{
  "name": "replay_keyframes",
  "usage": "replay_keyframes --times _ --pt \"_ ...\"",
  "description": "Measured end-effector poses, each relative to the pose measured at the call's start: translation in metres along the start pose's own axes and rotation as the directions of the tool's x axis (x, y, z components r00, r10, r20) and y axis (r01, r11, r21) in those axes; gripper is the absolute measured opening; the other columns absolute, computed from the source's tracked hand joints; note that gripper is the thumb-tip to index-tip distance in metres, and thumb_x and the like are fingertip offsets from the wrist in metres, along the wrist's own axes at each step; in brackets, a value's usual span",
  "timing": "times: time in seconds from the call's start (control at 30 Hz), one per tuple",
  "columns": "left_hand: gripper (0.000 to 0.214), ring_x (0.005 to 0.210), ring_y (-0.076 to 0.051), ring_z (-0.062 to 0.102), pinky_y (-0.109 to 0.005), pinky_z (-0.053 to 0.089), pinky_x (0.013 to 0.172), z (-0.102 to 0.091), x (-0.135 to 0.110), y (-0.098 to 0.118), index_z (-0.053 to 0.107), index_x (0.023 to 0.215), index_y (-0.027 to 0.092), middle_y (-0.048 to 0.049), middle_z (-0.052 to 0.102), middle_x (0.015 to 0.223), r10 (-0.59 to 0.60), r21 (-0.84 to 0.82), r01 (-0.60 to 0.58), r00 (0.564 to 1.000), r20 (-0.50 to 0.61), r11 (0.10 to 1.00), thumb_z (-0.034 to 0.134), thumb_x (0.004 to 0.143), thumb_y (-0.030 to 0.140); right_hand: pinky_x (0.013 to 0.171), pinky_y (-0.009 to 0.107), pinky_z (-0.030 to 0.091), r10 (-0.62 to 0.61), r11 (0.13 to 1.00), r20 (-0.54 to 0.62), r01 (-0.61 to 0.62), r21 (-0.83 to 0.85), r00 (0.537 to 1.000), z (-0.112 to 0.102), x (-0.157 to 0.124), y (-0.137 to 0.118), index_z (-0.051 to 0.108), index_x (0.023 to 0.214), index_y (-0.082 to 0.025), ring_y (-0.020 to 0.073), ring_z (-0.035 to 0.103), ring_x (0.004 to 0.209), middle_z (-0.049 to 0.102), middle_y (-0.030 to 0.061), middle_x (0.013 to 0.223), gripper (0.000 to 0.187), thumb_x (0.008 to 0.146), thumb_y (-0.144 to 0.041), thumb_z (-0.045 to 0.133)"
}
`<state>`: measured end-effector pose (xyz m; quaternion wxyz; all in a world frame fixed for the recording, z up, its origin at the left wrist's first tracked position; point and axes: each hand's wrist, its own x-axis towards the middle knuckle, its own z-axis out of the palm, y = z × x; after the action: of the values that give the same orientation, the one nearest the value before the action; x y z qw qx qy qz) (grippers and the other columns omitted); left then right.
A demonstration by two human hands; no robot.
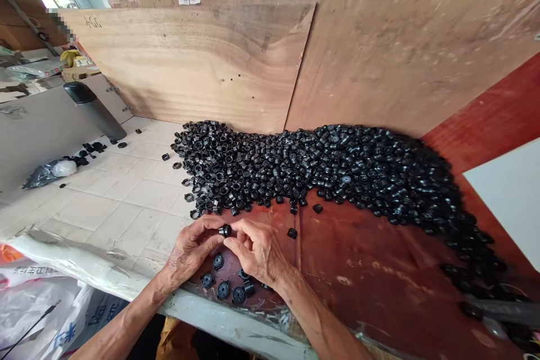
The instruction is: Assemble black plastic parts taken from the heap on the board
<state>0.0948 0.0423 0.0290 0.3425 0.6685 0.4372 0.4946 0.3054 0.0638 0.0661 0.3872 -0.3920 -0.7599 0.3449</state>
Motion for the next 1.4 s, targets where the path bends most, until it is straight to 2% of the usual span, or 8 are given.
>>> replay_keyframes --times 0.2,0.3,0.43,0.9,1.13,1.27,1.33,1.4 --pt "0.015 0.102 -0.022 0.071 -0.037 0.057 0.096 0.0 0.002 0.004 0.072 0.111 0.022 -0.0068 0.076 0.106 -0.003 0.016 0.002 0.999 0.039 1.0 0.07 0.098 0.03 0.064 0.026 0.049 -0.039 0.999 -0.022 0.039 -0.012 0.999 0.003 0.0 0.005 0.068 0.094 -0.02 0.0156 0.063 0.068 0.069 0.0022 0.08 0.01 0.095 -0.029 0.062" --pt "0.015 0.102 -0.022 0.071 -0.037 0.056 0.095 -0.001 0.003 0.006 0.073 0.112 0.023 -0.0064 0.076 0.107 -0.008 0.022 0.006 0.998 0.058 1.0 0.07 0.098 0.029 0.058 0.025 0.045 0.007 0.997 -0.052 -0.011 -0.074 0.999 0.003 0.001 0.004 0.063 0.076 -0.021 0.0142 0.056 0.057 0.061 -0.0006 0.063 0.028 0.1 -0.032 0.057" --pt "0.015 0.102 -0.022 0.071 -0.036 0.056 0.095 -0.001 0.003 0.007 0.073 0.111 0.023 -0.006 0.076 0.107 -0.017 0.005 0.016 0.999 0.043 1.0 0.07 0.098 0.03 0.063 0.025 0.049 -0.024 0.999 -0.021 0.023 -0.028 0.999 0.002 0.0 0.002 0.068 0.091 -0.02 0.0157 0.063 0.067 0.068 0.0021 0.077 0.013 0.097 -0.029 0.061" --pt "0.018 0.095 -0.021 0.073 -0.033 0.059 0.088 0.003 0.002 0.009 0.074 0.106 0.021 -0.0058 0.075 0.103 -0.163 -0.195 0.176 0.983 0.082 0.965 0.072 0.096 0.037 0.066 0.025 0.051 0.007 0.996 -0.005 -0.006 0.089 1.0 0.008 -0.003 0.004 0.066 0.096 -0.021 0.0145 0.062 0.067 0.066 0.0012 0.082 0.008 0.093 -0.024 0.059" --pt "0.013 0.102 -0.021 0.071 -0.034 0.056 0.094 -0.002 0.001 0.009 0.071 0.11 0.022 -0.0072 0.076 0.109 0.031 0.075 -0.042 0.99 0.138 0.996 0.066 0.099 0.026 0.049 0.023 0.043 0.344 0.889 0.106 -0.36 0.283 0.933 0.014 -0.003 0.005 0.062 0.085 -0.02 0.0133 0.058 0.048 0.06 -0.0046 0.059 0.01 0.09 -0.028 0.059" --pt "0.008 0.08 -0.018 0.07 -0.028 0.055 0.073 -0.004 0.003 0.023 0.072 0.099 0.021 -0.0035 0.076 0.093 -0.089 0.196 0.029 0.949 0.302 0.98 0.067 0.095 0.027 0.053 0.025 0.044 0.277 0.959 0.011 -0.277 0.064 0.961 0.008 0.0 0.021 0.06 0.074 -0.02 0.0148 0.058 0.053 0.06 -0.0022 0.06 0.019 0.091 -0.027 0.061" --pt "0.017 0.062 -0.015 0.062 -0.026 0.049 0.058 -0.003 0.005 0.023 0.069 0.085 0.02 0.001 0.069 0.073 -0.211 0.285 0.152 0.959 0.191 0.946 0.071 0.092 0.036 0.063 0.028 0.051 0.149 0.979 -0.101 -0.161 -0.122 0.984 0.003 0.002 0.033 0.065 0.086 -0.019 0.018 0.063 0.068 0.065 0.0024 0.077 0.006 0.088 -0.017 0.06" --pt "0.023 0.056 -0.014 0.057 -0.025 0.045 0.054 -0.001 0.007 0.018 0.068 0.084 0.021 0.004 0.061 0.063 -0.251 0.351 0.243 0.968 -0.022 0.904 0.071 0.091 0.042 0.071 0.032 0.055 0.053 0.963 -0.132 -0.085 -0.257 0.99 0.001 0.005 0.045 0.067 0.111 -0.018 0.0207 0.065 0.08 0.066 0.0078 0.098 0.03 0.085 -0.008 0.057"
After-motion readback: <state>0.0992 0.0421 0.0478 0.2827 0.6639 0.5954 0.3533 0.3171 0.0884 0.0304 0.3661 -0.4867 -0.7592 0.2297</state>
